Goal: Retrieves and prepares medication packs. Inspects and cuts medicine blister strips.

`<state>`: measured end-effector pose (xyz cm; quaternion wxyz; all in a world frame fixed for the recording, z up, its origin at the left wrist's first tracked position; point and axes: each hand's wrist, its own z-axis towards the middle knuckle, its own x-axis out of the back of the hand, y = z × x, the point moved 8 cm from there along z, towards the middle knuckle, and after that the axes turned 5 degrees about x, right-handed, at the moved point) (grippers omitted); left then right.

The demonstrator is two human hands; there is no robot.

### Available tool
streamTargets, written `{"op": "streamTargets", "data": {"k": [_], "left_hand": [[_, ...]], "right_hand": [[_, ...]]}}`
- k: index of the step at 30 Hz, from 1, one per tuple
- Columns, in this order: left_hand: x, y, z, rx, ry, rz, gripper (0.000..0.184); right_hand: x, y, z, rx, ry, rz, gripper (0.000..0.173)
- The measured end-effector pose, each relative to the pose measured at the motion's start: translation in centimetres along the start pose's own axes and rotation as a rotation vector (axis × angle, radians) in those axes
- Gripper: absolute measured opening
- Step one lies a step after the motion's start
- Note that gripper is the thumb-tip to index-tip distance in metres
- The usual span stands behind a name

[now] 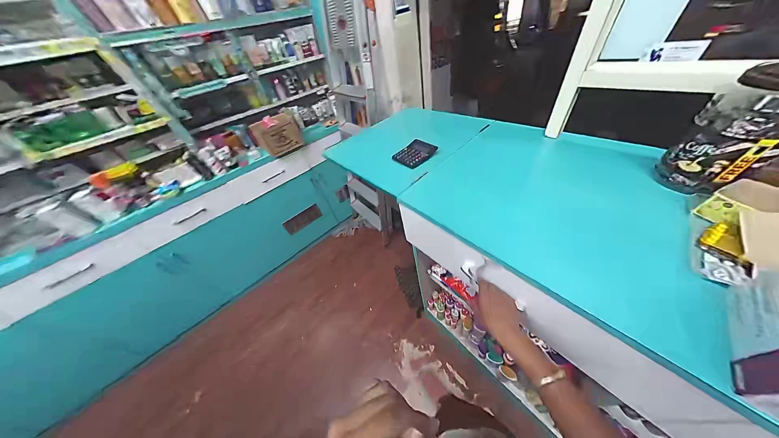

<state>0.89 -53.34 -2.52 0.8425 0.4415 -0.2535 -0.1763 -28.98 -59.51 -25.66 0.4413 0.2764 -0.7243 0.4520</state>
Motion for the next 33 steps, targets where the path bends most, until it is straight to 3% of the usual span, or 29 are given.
{"op": "streamTargets", "data": {"k": [2,5,8,10,13,16,19,21,24,26,29,33], "left_hand": [[3.7,-5.6,4.2,0.003,0.001,0.122,0.039],[6.3,-15.6,10.9,-0.014,0.15,0.57,0.042],[4.6,-25.6,17.6,-0.133,-0.088,0.794,0.036],[4.5,-29.9,19.7,-0.23,-0.298,0.799,0.05],[5.6,-32.4,19.9,-0.383,-0.572,0.742,0.066],[7.4,-32.7,17.0,-0.582,-0.697,0.673,0.061],[9.7,-31.7,14.0,-0.694,-0.722,0.627,0.061],[10.7,-31.1,12.9,-0.698,-0.761,0.574,0.059],[12.1,-30.5,11.0,-0.607,-0.854,0.46,0.055],[12.9,-30.1,10.1,-0.575,-0.917,0.424,0.053],[13.3,-29.9,9.5,-0.533,-1.022,0.34,0.05],[13.7,-29.9,8.7,-0.406,-1.22,0.17,0.039]], "right_hand": [[-0.3,-0.5,0.7,-0.13,0.066,-0.052,0.053],[-1.4,-1.6,0.0,-0.294,0.019,-0.152,0.047],[-3.1,-3.8,-2.1,-0.397,0.06,-0.123,0.043],[-4.0,-6.2,-4.6,-0.399,0.171,-0.002,0.042],[-3.6,-10.5,-8.3,-0.422,0.188,0.287,0.046],[0.2,-16.2,-11.3,-0.324,0.355,0.48,0.031],[3.3,-18.5,-11.6,-0.281,0.618,0.339,0.032],[4.1,-18.4,-9.8,-0.287,0.643,0.157,0.034],[3.2,-18.7,-5.8,-0.211,0.468,0.13,0.024],[1.3,-19.4,-2.8,-0.133,0.248,0.115,0.018],[-1.3,-20.6,-0.1,-0.006,0.092,-0.123,0.005],[-7.1,-20.7,1.6,-0.144,-0.493,-0.068,0.019]]}}
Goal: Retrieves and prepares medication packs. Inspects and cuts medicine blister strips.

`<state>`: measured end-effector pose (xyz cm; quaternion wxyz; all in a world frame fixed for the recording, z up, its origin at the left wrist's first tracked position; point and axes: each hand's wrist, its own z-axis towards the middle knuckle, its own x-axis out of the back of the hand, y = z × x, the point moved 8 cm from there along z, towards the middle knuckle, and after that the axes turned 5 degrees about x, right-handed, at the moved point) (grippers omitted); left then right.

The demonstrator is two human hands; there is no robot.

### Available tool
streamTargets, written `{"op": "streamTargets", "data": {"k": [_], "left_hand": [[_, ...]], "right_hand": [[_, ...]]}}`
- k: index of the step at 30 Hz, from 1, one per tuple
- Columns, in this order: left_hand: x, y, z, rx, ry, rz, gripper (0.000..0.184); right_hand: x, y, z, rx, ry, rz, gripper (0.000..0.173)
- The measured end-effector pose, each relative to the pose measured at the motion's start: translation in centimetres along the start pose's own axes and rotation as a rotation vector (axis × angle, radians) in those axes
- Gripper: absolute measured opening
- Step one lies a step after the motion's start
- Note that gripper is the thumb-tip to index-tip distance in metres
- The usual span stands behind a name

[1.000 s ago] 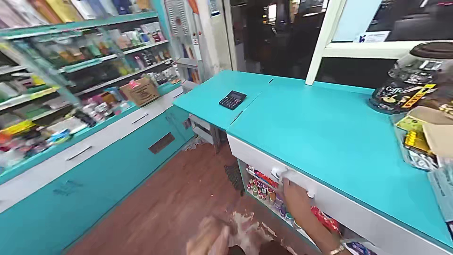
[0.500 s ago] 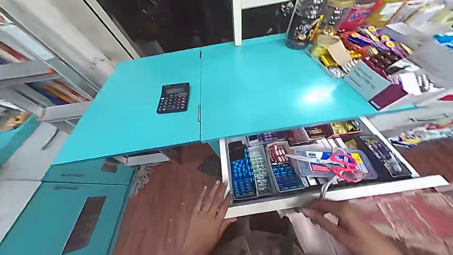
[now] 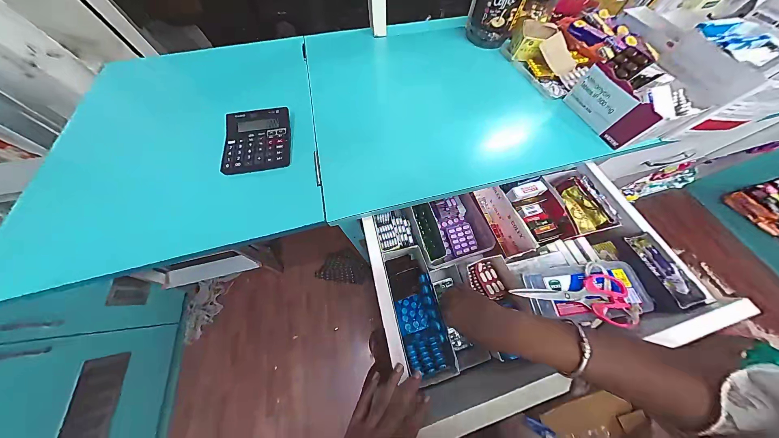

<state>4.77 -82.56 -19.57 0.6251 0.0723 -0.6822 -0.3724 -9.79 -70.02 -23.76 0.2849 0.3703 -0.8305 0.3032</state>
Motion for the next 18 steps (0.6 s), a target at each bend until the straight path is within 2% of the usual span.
{"op": "streamTargets", "data": {"k": [3,6,10,13,16,18], "left_hand": [[-0.4,0.1,-0.3,0.015,-0.092,-0.156,0.04],[-0.4,0.4,-0.5,0.054,-0.1,-0.176,0.042],[0.8,0.3,-0.2,0.15,-0.058,-0.348,0.052],[1.9,0.0,-0.2,0.182,0.038,-0.397,0.055],[3.2,-0.2,0.7,0.236,0.081,-0.496,0.052],[3.4,-0.5,1.9,0.24,0.117,-0.552,0.045]], "right_hand": [[-2.9,0.6,2.0,-0.23,-0.249,-0.126,0.049],[-4.5,0.8,3.1,-0.239,-0.241,-0.216,0.047],[-2.7,0.4,1.8,-0.173,-0.168,-0.13,0.043],[1.2,0.2,-2.4,-0.055,0.058,0.068,0.053],[4.7,1.5,-7.9,0.018,0.438,0.366,0.032],[4.7,3.4,-10.3,0.031,0.671,0.569,0.025]]}}
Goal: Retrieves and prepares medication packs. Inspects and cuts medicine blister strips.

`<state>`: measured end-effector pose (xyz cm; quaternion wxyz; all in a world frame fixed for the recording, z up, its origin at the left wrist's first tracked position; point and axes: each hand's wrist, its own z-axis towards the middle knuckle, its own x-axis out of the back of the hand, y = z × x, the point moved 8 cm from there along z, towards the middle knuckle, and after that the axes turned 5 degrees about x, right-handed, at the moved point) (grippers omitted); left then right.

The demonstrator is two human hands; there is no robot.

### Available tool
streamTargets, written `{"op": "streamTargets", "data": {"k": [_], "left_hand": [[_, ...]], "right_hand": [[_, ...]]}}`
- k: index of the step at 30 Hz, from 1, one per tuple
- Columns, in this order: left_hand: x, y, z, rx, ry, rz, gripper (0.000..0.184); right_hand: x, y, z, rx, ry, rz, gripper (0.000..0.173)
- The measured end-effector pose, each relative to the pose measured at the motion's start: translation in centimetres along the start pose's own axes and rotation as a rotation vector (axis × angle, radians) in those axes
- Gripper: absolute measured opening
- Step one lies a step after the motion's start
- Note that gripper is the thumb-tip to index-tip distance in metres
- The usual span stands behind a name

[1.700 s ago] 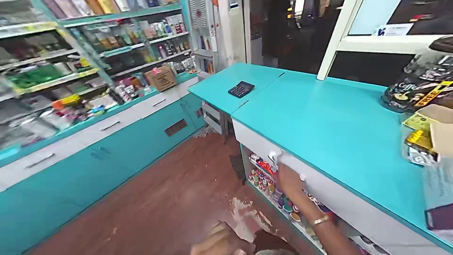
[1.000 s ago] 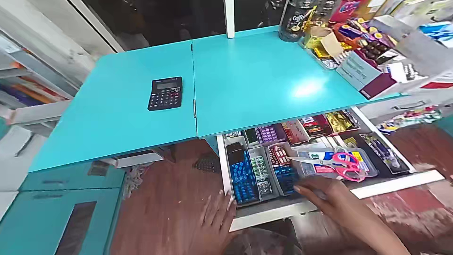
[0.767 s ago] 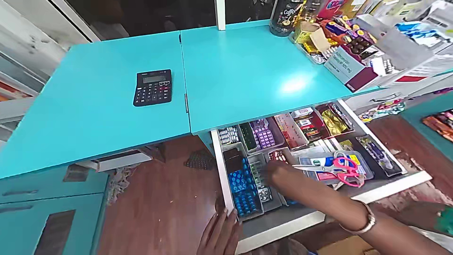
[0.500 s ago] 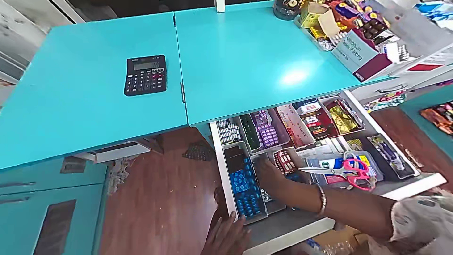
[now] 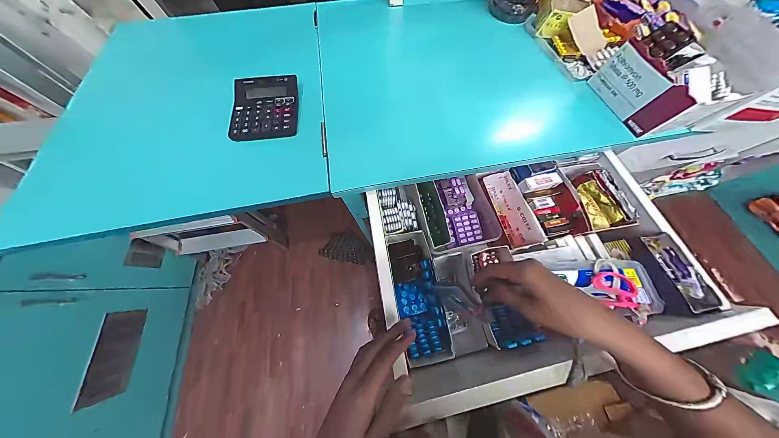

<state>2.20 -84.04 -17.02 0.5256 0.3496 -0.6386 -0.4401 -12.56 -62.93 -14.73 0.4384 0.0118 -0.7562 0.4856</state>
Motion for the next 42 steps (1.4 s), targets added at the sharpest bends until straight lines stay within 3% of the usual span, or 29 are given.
{"op": "streamTargets", "data": {"k": [2,6,8,12,13,16,18,22,26,34,37,40,42], "left_hand": [[-0.5,0.1,1.6,-0.042,0.045,0.025,0.041],[-2.1,0.4,4.7,-0.023,-0.002,0.225,0.04],[-3.0,0.4,5.8,-0.027,-0.058,0.39,0.042],[-5.5,-0.1,6.6,0.02,-0.28,0.619,0.042],[-5.9,-0.2,6.4,0.013,-0.301,0.663,0.042],[-6.1,0.4,5.3,-0.057,-0.223,0.704,0.041],[-5.8,1.1,3.6,-0.11,-0.181,0.663,0.043],[-6.4,1.0,0.4,-0.126,-0.259,0.464,0.041],[-6.4,0.5,0.4,-0.164,-0.181,0.562,0.044],[-5.7,0.4,1.5,-0.229,-0.158,0.565,0.046],[-5.3,0.3,2.3,-0.26,-0.168,0.583,0.049],[-4.4,0.1,3.5,-0.248,-0.189,0.579,0.047],[-4.0,0.2,4.5,-0.23,-0.184,0.583,0.045]], "right_hand": [[0.4,1.7,-1.1,-0.056,0.104,0.106,0.025],[-0.4,0.9,-1.5,0.015,0.206,-0.154,0.024],[-1.2,0.0,-1.1,0.028,0.167,-0.231,0.023],[-6.3,-0.2,0.2,-0.15,-0.411,-0.199,0.048],[-7.6,-0.3,0.6,-0.147,-0.485,-0.255,0.052],[-9.7,0.0,1.2,-0.244,-0.706,-0.441,0.052],[-10.8,0.6,1.2,-0.284,-0.789,-0.518,0.046],[-12.4,1.0,1.1,-0.267,-0.912,-0.589,0.047],[-12.7,1.0,0.3,-0.161,-0.927,-0.637,0.031],[-12.4,0.8,1.0,0.067,-0.731,-0.727,0.023],[-10.0,0.0,1.6,0.131,-0.618,-0.699,0.018],[-4.9,-1.9,1.3,0.29,-0.064,-0.793,0.011],[-1.1,-2.2,-0.8,0.29,0.229,-0.73,0.016]]}}
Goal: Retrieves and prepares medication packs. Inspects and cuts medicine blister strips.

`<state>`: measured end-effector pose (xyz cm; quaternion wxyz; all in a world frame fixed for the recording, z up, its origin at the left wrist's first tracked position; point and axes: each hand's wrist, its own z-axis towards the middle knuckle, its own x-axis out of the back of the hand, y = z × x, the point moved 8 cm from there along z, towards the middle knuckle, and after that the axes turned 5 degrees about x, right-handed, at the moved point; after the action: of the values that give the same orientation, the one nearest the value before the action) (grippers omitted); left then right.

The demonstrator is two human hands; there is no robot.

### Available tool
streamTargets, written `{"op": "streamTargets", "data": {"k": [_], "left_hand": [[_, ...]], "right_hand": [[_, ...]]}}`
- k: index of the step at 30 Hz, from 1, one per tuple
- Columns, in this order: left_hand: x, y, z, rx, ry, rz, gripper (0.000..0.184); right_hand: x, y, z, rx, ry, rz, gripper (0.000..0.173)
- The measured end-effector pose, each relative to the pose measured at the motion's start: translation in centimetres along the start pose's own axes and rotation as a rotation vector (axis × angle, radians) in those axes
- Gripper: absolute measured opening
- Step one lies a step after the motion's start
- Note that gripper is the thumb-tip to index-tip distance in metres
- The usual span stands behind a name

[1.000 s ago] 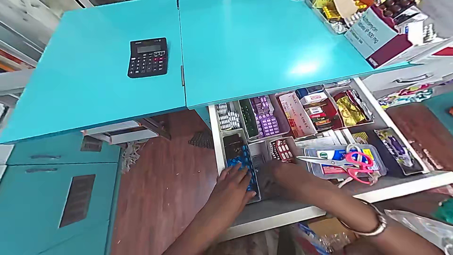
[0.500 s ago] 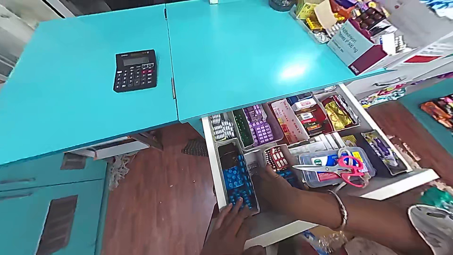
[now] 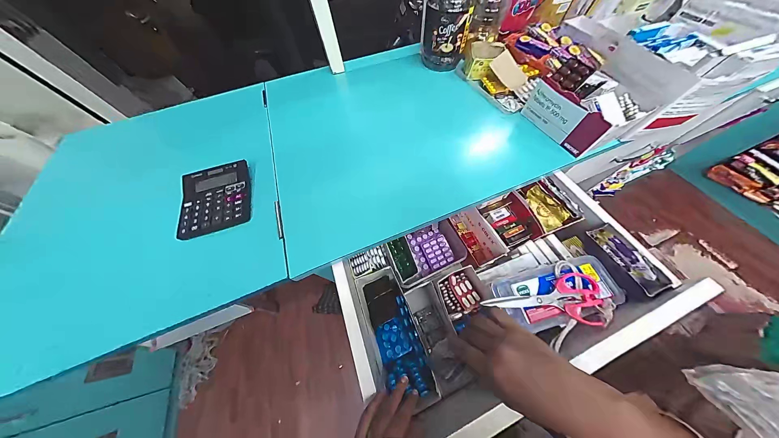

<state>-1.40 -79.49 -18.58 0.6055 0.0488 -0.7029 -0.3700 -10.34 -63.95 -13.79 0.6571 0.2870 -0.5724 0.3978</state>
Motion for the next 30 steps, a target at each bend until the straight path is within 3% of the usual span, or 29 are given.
{"op": "streamTargets", "data": {"k": [3,5,9,11,13,16,19,21,23,25,27,30], "left_hand": [[1.0,-1.2,1.4,0.024,0.061,0.059,0.048],[1.8,-2.1,2.6,0.071,0.078,0.107,0.054],[3.3,-1.4,6.8,0.138,0.185,0.12,0.059],[2.1,2.9,10.6,0.067,0.277,-0.022,0.047],[-0.9,8.9,15.0,-0.045,0.245,-0.365,0.037],[-8.7,17.7,22.0,-0.087,-0.126,-0.992,0.053],[-15.8,24.6,28.5,0.118,-0.497,-1.644,0.083],[-18.6,29.8,33.2,0.255,-0.664,-1.958,0.08],[-21.5,34.2,37.7,0.391,-0.744,-2.059,0.073],[-24.5,37.7,42.5,0.518,-0.776,-1.985,0.076],[-27.5,41.2,47.9,0.522,-0.808,-1.877,0.077],[-32.2,47.2,56.0,0.532,-0.833,-1.778,0.074]], "right_hand": [[4.0,2.4,-5.2,-0.159,0.288,0.073,0.027],[5.2,3.1,-9.5,-0.209,0.443,-0.022,0.028],[6.5,4.9,-16.3,-0.26,0.548,-0.166,0.026],[7.7,6.4,-19.6,-0.276,0.568,-0.184,0.024],[8.7,8.1,-22.8,-0.306,0.605,-0.188,0.024],[10.2,11.2,-27.6,-0.373,0.689,-0.21,0.021],[10.8,14.2,-32.1,-0.467,0.691,-0.244,0.021],[11.1,17.1,-34.9,-0.551,0.672,-0.26,0.021],[11.8,20.6,-38.2,-0.656,0.631,-0.251,0.025],[12.7,24.7,-42.0,-0.746,0.587,-0.172,0.038],[14.2,29.5,-46.3,-0.831,0.621,-0.04,0.05],[17.0,37.5,-52.4,-1.017,0.729,-0.027,0.042]]}}
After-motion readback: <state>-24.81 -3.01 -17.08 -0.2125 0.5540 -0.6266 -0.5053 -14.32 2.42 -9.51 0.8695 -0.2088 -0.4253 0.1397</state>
